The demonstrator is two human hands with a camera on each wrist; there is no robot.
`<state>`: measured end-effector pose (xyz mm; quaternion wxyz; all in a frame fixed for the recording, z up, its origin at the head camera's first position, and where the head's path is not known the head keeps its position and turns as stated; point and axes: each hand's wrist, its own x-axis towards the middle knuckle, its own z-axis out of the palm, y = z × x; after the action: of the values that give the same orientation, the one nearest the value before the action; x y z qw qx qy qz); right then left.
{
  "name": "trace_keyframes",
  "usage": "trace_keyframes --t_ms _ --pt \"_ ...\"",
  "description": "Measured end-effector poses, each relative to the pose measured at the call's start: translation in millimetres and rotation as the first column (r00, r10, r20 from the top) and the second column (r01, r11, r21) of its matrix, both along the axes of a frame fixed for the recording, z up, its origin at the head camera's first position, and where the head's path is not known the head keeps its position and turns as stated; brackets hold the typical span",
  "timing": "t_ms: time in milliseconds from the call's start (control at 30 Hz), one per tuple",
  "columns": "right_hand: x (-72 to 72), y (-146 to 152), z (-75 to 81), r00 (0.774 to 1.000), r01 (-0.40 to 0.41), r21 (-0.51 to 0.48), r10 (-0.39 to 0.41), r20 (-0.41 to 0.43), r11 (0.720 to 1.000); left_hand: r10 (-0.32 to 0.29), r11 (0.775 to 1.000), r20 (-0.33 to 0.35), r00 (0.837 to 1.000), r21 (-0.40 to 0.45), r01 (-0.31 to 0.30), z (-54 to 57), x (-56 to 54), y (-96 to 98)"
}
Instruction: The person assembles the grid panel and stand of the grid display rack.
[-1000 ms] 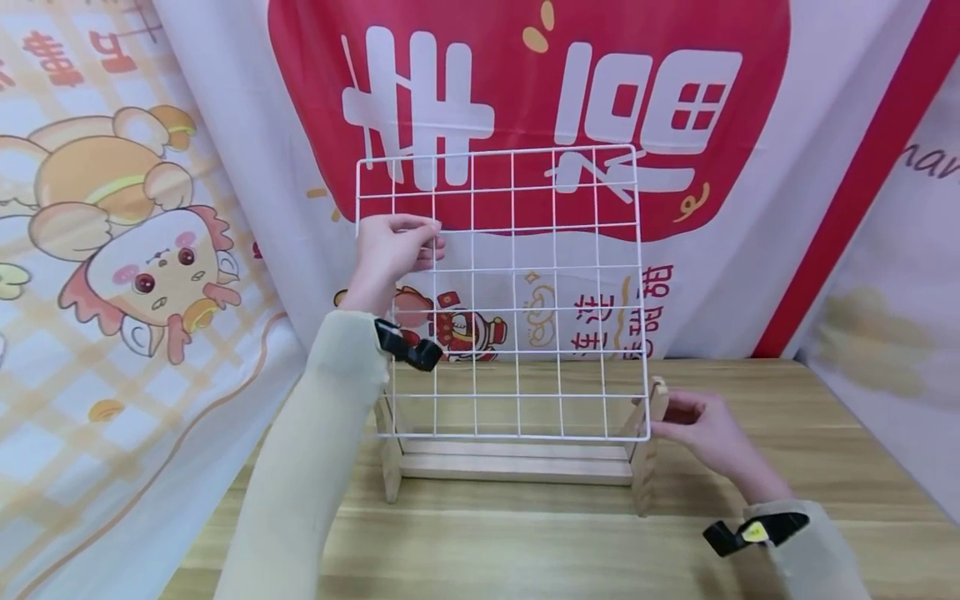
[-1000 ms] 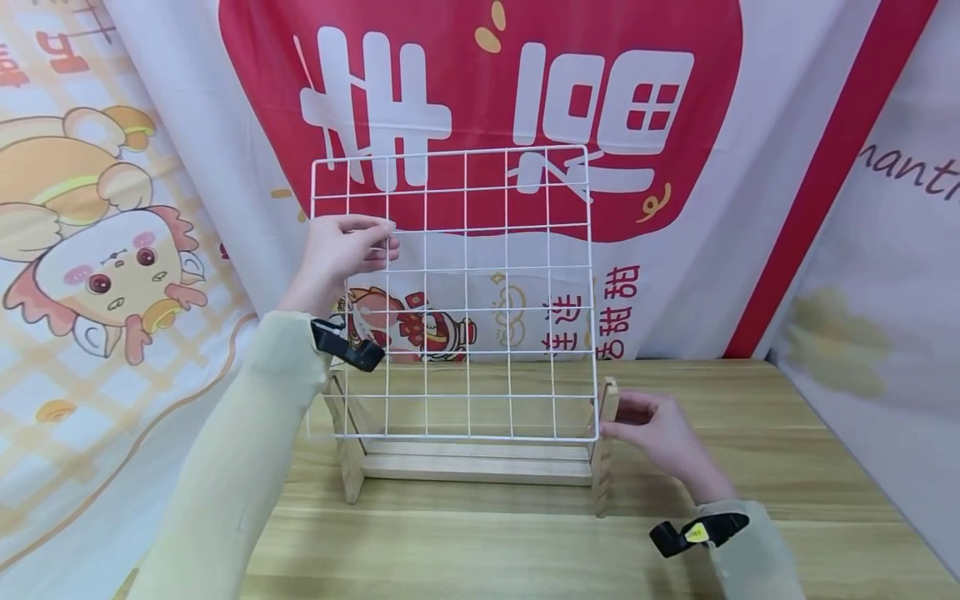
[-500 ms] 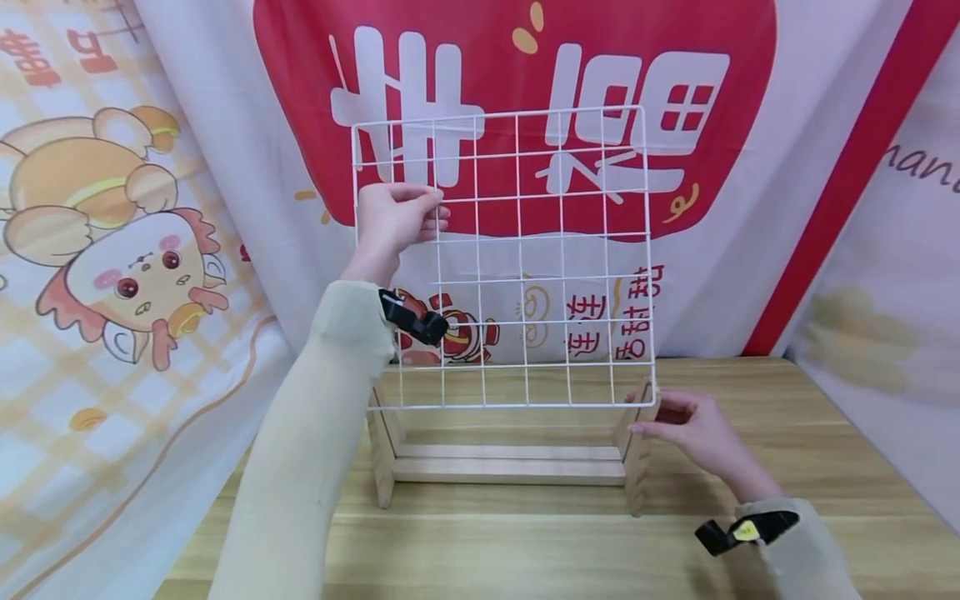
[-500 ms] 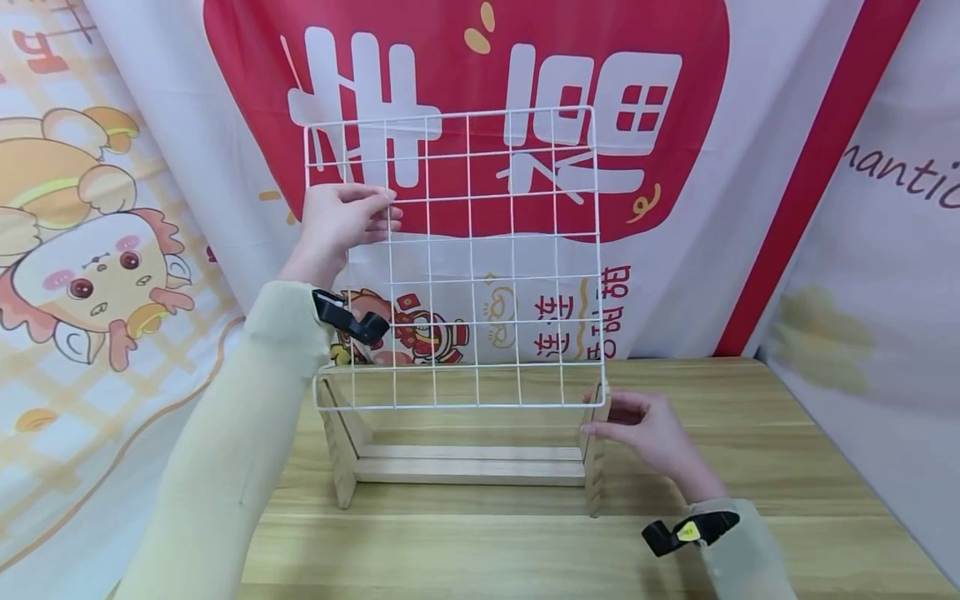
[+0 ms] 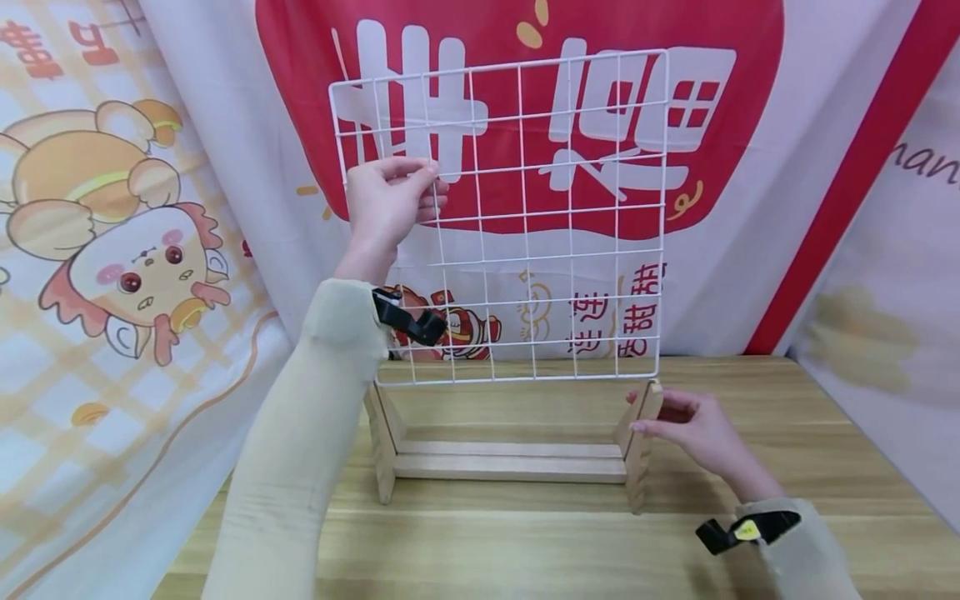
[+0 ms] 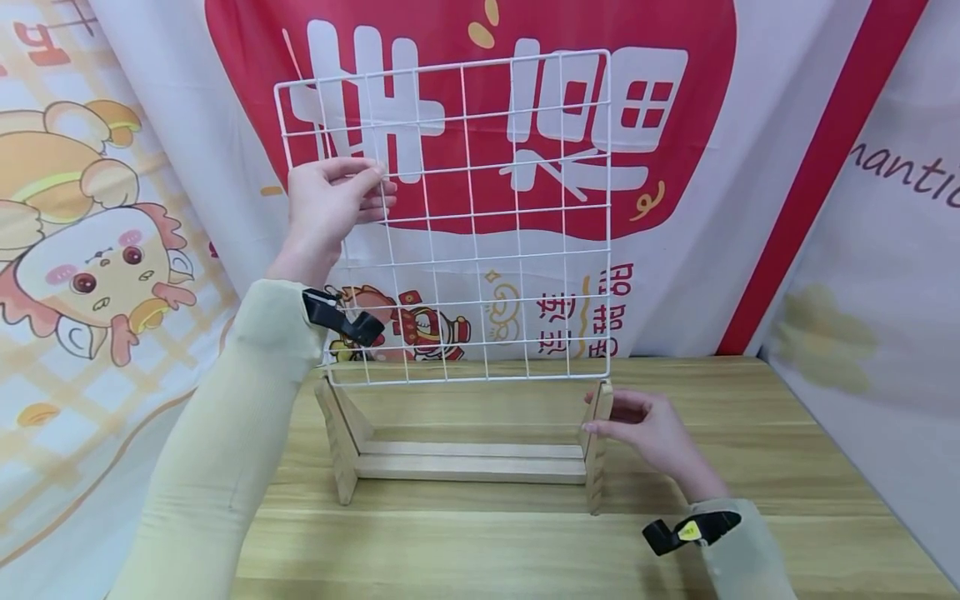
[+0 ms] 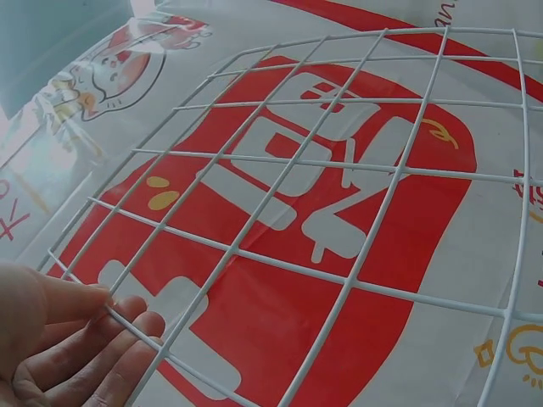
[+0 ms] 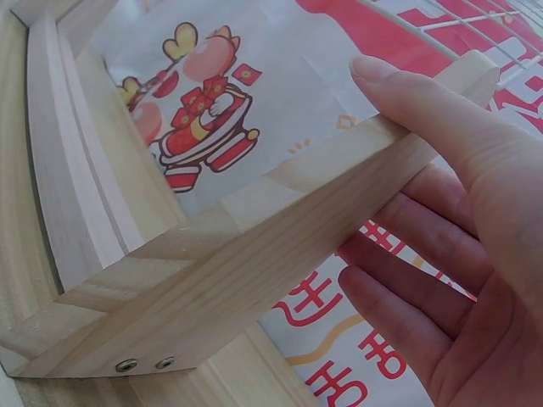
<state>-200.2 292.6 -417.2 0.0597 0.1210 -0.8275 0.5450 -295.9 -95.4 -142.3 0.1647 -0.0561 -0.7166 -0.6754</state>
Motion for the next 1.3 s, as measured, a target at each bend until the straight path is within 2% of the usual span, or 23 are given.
trace_keyframes --t_ms 400,767,1300 --pt "0.3 0 0.6 1.000 -0.015 -0.027 0.014 -0.006 1.000 -0.017 0.999 -0.051 0.999 0.029 0.018 -0.1 6.2 -6.3" --pt "0.5 -1 -0.3 1.000 -0.012 -0.022 0.011 -0.011 1.000 -0.020 1.000 -0.066 0.998 0.003 0.021 4.8 12.7 -6.8" --pt "3.0 -2 1.9 1.000 0.008 0.004 -0.008 0.002 1.000 -0.030 0.999 -0.129 0.991 -0.029 0.026 -1.3 23.7 -1.4"
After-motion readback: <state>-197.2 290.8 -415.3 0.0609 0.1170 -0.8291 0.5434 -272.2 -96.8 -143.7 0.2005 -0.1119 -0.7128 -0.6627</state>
